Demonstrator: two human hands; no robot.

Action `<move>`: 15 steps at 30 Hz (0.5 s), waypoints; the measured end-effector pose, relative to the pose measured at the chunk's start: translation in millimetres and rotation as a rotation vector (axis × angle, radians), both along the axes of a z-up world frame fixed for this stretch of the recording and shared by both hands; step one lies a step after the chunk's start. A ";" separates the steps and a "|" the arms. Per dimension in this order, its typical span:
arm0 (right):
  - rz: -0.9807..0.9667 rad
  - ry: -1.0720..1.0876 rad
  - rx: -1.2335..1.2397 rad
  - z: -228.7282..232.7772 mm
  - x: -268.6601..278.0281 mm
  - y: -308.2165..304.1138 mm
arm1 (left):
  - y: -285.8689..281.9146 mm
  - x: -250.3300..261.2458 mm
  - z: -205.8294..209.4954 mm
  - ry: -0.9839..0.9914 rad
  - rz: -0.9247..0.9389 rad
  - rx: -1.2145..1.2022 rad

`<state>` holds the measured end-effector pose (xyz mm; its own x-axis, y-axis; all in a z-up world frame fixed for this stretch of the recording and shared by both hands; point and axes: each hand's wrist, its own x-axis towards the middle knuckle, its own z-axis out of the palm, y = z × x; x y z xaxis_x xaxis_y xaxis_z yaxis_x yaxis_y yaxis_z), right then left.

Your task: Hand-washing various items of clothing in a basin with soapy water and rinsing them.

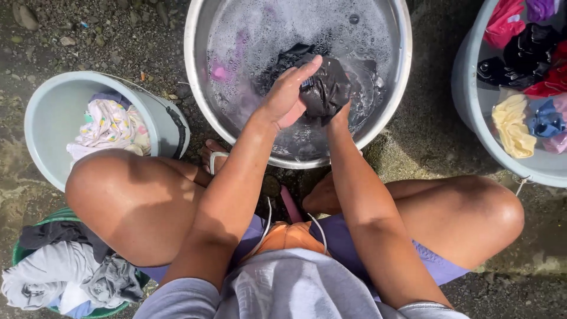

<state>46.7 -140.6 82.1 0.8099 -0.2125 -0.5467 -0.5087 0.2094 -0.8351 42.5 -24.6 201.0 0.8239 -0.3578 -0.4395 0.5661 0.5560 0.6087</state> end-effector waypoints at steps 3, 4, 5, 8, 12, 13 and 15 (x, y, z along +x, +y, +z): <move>-0.117 -0.057 0.217 36.8 0.6 1.4 | -6.7 5.7 -4.7 0.151 0.138 -0.156; -0.173 -0.089 0.329 51.3 3.4 2.4 | -9.1 10.4 -4.9 0.390 0.244 0.110; -0.164 -0.099 0.323 90.6 -6.8 18.7 | -6.1 -0.4 -7.4 0.380 0.250 0.100; -0.063 -0.063 0.083 139.8 -27.6 50.8 | 0.2 -17.7 -19.0 0.268 0.169 0.717; 0.212 -0.403 -0.433 90.7 -36.1 52.4 | 1.5 -15.6 -27.8 0.282 -0.070 0.904; 0.310 -0.536 -0.570 94.3 -40.8 55.6 | 2.0 -15.8 -26.1 0.285 -0.061 0.886; 0.355 -0.569 -0.622 75.7 -42.0 63.3 | 1.3 -17.4 -21.1 0.292 -0.048 0.857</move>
